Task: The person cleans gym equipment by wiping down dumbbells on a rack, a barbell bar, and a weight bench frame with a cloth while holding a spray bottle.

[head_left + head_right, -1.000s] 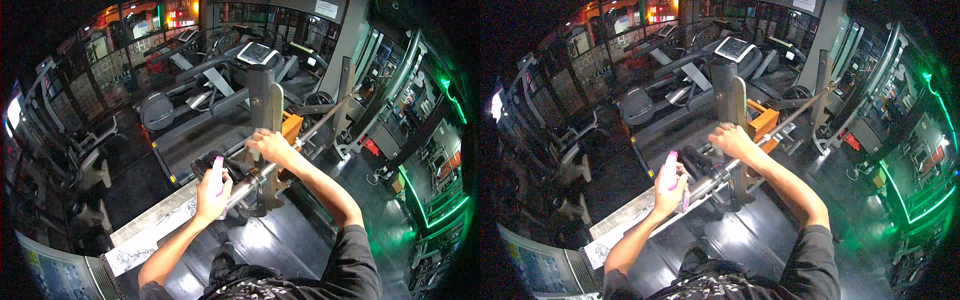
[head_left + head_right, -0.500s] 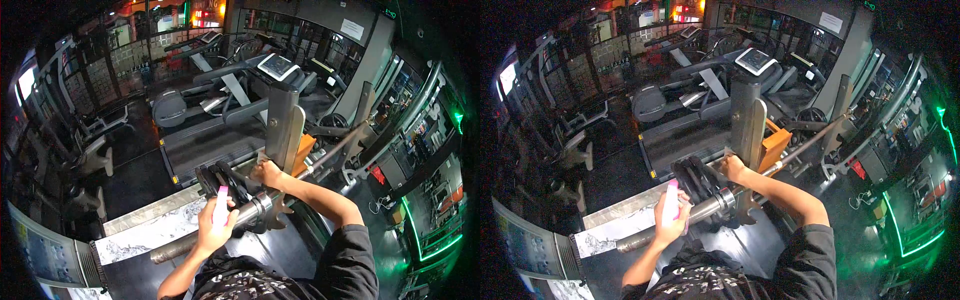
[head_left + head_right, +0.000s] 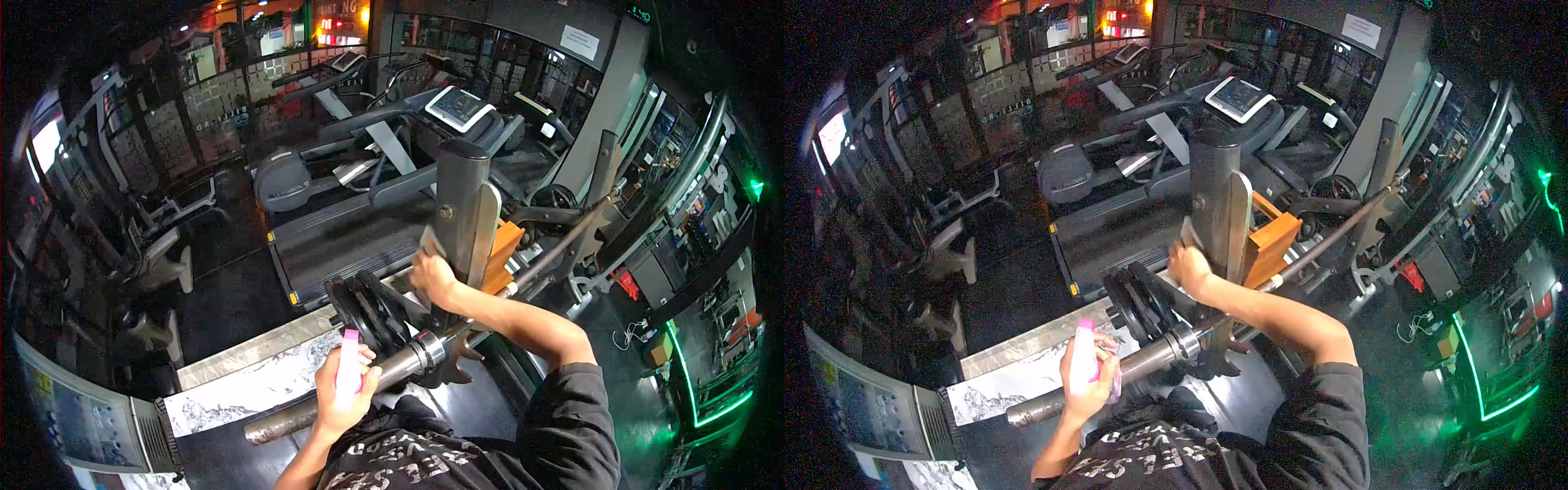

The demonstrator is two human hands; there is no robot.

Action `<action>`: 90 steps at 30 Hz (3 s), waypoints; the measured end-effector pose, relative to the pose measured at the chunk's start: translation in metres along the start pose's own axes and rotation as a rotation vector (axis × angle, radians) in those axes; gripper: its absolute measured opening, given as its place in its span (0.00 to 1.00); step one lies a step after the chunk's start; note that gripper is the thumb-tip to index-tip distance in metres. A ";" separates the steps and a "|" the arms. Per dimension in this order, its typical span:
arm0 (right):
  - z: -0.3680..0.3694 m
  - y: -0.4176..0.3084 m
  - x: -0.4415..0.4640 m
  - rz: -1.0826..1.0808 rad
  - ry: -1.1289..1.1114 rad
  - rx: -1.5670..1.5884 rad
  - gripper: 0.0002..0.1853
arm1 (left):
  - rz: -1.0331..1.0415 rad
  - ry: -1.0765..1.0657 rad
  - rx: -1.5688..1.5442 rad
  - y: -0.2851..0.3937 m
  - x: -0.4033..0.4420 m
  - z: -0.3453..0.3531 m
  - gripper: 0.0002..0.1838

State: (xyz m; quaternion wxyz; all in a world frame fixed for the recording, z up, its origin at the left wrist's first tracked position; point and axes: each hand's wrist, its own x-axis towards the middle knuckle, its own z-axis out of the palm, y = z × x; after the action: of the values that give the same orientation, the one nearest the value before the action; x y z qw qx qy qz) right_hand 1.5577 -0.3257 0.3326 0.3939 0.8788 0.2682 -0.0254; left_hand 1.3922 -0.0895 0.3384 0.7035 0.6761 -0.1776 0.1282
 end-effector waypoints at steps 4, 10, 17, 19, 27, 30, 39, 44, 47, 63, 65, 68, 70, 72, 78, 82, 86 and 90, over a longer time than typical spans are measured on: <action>0.080 -0.015 0.041 -0.347 -0.265 0.835 0.13 | -0.032 0.000 -0.022 0.003 -0.001 0.003 0.12; -0.073 0.065 0.012 -0.033 0.351 0.138 0.08 | 0.129 -0.060 0.144 -0.007 0.003 -0.002 0.18; -0.128 0.138 0.043 0.594 0.139 0.078 0.23 | 0.108 -0.030 0.111 0.002 0.006 0.001 0.17; -0.122 0.122 0.057 0.768 0.078 -0.240 0.25 | 0.087 -0.049 0.095 0.001 0.005 -0.001 0.16; -0.089 0.096 0.092 0.274 -0.505 -0.189 0.25 | 0.046 -0.010 0.035 0.013 0.004 0.004 0.14; -0.049 0.051 0.087 0.317 -0.442 -0.099 0.23 | 0.093 0.000 0.061 0.011 0.006 0.002 0.13; 0.178 -0.120 0.181 -0.683 -0.694 0.737 0.20 | 0.055 -0.020 -0.039 0.012 0.005 0.002 0.10; 0.046 -0.016 0.056 -0.577 -0.024 0.836 0.20 | -0.007 -0.001 -0.112 0.013 0.005 0.008 0.10; -0.103 0.055 -0.041 0.056 0.188 0.635 0.25 | 0.017 -0.050 -0.117 0.013 0.010 0.014 0.10; 0.006 -0.019 -0.096 0.231 -0.194 0.866 0.26 | 0.010 -0.083 -0.062 0.013 0.031 0.035 0.11; -0.012 -0.007 -0.102 0.328 0.072 0.967 0.22 | 0.009 -0.054 -0.092 0.003 0.028 0.036 0.10; -0.082 0.041 -0.119 0.318 0.334 1.107 0.29 | -0.035 -0.053 -0.146 0.005 0.030 0.038 0.10; -0.100 0.069 -0.116 0.401 0.750 0.842 0.33 | -0.097 -0.099 -0.197 0.011 0.032 0.039 0.10; -0.117 0.104 -0.110 0.429 1.063 0.697 0.35 | -0.062 -0.098 -0.170 0.010 0.032 0.039 0.10; -0.059 0.086 -0.061 0.556 0.983 0.313 0.26 | -0.048 -0.036 -0.123 -0.001 0.030 0.037 0.10; -0.045 0.046 -0.064 0.592 0.890 0.466 0.28 | -0.072 0.015 -0.130 -0.006 0.026 0.033 0.11; -0.047 0.021 -0.090 0.546 0.615 0.937 0.31 | -0.065 0.032 -0.155 -0.007 0.025 0.032 0.11; -0.108 0.059 -0.124 0.453 0.791 1.015 0.30 | -0.003 -0.060 -0.042 -0.002 0.031 0.038 0.12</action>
State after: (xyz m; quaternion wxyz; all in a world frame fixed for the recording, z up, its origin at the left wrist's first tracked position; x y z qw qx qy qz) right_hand 1.4622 -0.3374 0.4787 -0.1990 0.9323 0.1565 0.2584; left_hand 1.4179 -0.1291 0.3508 0.7123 0.6648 -0.2002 0.1032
